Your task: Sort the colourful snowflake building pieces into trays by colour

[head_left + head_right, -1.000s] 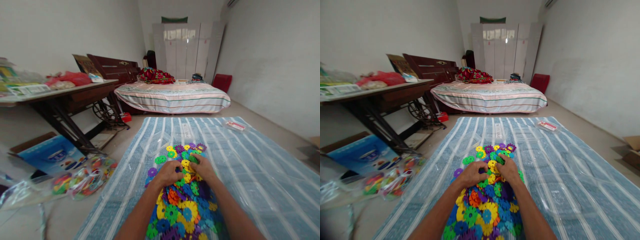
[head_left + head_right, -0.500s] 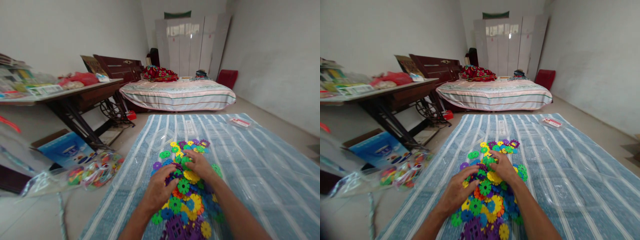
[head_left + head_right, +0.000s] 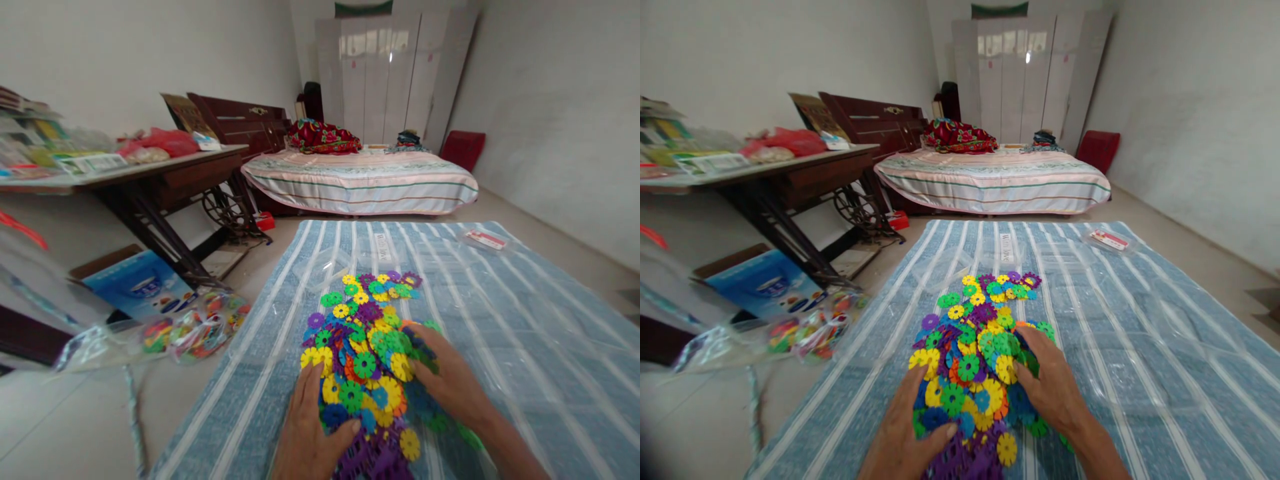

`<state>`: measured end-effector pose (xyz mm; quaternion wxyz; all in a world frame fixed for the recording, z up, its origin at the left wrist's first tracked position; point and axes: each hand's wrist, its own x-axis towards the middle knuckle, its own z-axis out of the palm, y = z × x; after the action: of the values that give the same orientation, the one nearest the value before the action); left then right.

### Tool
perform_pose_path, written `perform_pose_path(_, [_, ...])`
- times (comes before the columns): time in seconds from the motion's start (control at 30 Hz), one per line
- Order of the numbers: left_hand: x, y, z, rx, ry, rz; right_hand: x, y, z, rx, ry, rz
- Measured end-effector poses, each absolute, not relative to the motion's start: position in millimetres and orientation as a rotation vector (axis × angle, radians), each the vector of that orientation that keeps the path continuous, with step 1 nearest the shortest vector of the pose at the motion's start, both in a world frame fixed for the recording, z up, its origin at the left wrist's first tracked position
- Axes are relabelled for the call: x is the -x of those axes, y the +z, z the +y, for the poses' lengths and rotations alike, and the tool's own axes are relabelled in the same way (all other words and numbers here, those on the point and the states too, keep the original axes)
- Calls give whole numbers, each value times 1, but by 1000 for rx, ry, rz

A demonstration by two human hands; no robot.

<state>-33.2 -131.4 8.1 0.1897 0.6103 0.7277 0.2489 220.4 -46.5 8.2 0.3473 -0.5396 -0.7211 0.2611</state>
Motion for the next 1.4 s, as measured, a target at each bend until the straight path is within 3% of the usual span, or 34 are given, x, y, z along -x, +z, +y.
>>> perform_pose_path(0.37, [-7, 20, -67, -1593, 1082, 1671, -194, -3, -57, 1353, 726, -1821])
perform_pose_path(0.73, [-14, 54, -2, -1489, 1017, 1122, -190, 4, -20, 1234, 905, -1522])
perform_pose_path(0.93, [2, 61, -19, -1513, 988, 1321, -210, 0, -49, 1317, 711, -1712])
perform_pose_path(1.17, [29, 43, -70, -1860, 638, 1809, -235, -26, -99, 1407, 408, -2037])
perform_pose_path(1.4, [3, 45, -47, -1688, 640, 1688, -218, -24, -81, 1417, 337, -2172])
